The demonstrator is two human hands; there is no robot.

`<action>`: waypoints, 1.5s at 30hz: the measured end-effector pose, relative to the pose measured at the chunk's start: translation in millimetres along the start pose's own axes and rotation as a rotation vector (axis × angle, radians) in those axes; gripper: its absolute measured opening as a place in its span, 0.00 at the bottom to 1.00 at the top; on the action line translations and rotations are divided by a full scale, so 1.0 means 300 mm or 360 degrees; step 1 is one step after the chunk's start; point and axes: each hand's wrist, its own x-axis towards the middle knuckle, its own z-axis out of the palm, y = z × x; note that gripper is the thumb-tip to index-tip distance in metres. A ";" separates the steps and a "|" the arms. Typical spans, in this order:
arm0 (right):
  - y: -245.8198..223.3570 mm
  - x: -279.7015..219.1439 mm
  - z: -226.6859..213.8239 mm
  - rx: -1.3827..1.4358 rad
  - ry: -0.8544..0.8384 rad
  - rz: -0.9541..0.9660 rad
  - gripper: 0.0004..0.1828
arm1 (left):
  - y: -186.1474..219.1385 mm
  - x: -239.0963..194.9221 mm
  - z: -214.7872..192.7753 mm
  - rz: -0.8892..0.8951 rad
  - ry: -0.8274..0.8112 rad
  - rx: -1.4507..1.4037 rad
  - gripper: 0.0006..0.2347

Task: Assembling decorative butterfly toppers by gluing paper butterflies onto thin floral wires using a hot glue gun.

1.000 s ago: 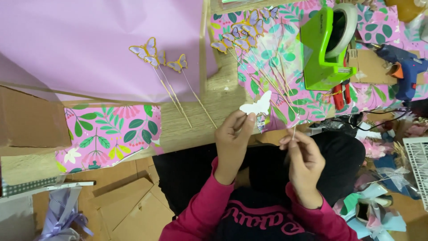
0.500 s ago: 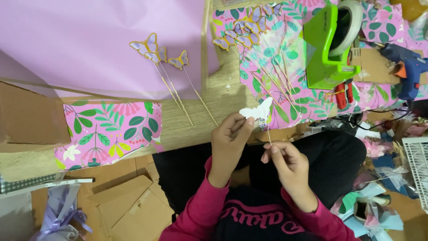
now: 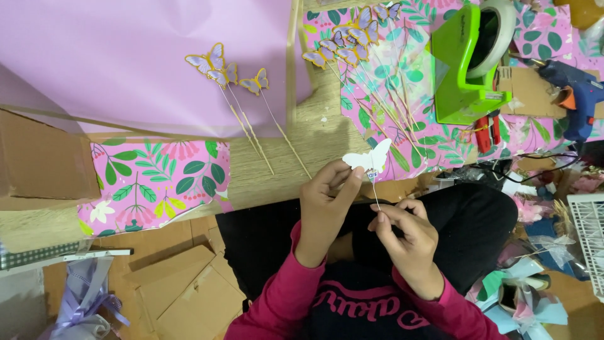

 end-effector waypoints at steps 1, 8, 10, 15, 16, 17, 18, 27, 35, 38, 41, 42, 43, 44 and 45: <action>0.000 -0.001 0.000 0.0000 0.0001 0.0000 0.07 | 0.000 0.000 0.000 0.0001 -0.0001 0.0000 0.04; -0.003 0.001 -0.001 -0.0005 0.0005 -0.0029 0.07 | -0.007 0.000 0.004 0.0010 -0.0019 -0.0027 0.04; -0.005 0.002 -0.002 -0.0014 -0.0010 -0.0035 0.07 | -0.009 0.000 0.005 0.0016 -0.0024 -0.0031 0.04; -0.005 0.002 0.000 -0.0044 -0.0044 -0.0042 0.07 | -0.013 0.000 0.005 -0.0031 -0.0024 -0.0082 0.05; -0.005 0.003 0.001 -0.0044 -0.0043 -0.0042 0.07 | -0.010 0.001 0.004 -0.0031 -0.0024 -0.0082 0.05; -0.005 0.003 0.002 -0.0044 -0.0038 -0.0045 0.07 | -0.007 0.003 0.003 -0.0004 -0.0020 -0.0047 0.04; -0.005 0.003 0.004 -0.0043 -0.0034 -0.0048 0.07 | -0.004 0.003 0.002 0.0021 -0.0014 -0.0011 0.04; -0.002 0.006 0.000 -0.0049 -0.0049 0.0005 0.07 | -0.009 0.001 0.000 0.0010 -0.0019 -0.0046 0.05; -0.010 0.010 0.002 -0.0051 -0.0034 -0.0016 0.06 | -0.003 -0.001 0.001 -0.0008 -0.0066 -0.0137 0.05; -0.005 0.008 0.003 -0.0042 -0.0044 0.0000 0.07 | -0.005 -0.001 0.002 -0.0010 -0.0070 -0.0140 0.05; -0.001 0.007 0.006 -0.0037 -0.0050 0.0024 0.07 | -0.002 -0.001 0.002 -0.0016 -0.0074 -0.0141 0.05; -0.001 0.006 0.007 -0.0037 -0.0050 0.0030 0.07 | 0.000 -0.001 0.001 -0.0027 -0.0077 -0.0145 0.06; -0.003 0.008 0.006 -0.0037 -0.0049 0.0030 0.07 | 0.005 0.001 0.002 -0.0027 -0.0077 -0.0145 0.06; -0.005 0.009 0.005 -0.0043 -0.0054 0.0028 0.07 | 0.010 0.002 0.002 -0.0042 -0.0074 -0.0099 0.06; -0.008 0.010 0.005 -0.0048 -0.0059 0.0026 0.08 | 0.015 0.003 0.002 -0.0056 -0.0071 -0.0053 0.06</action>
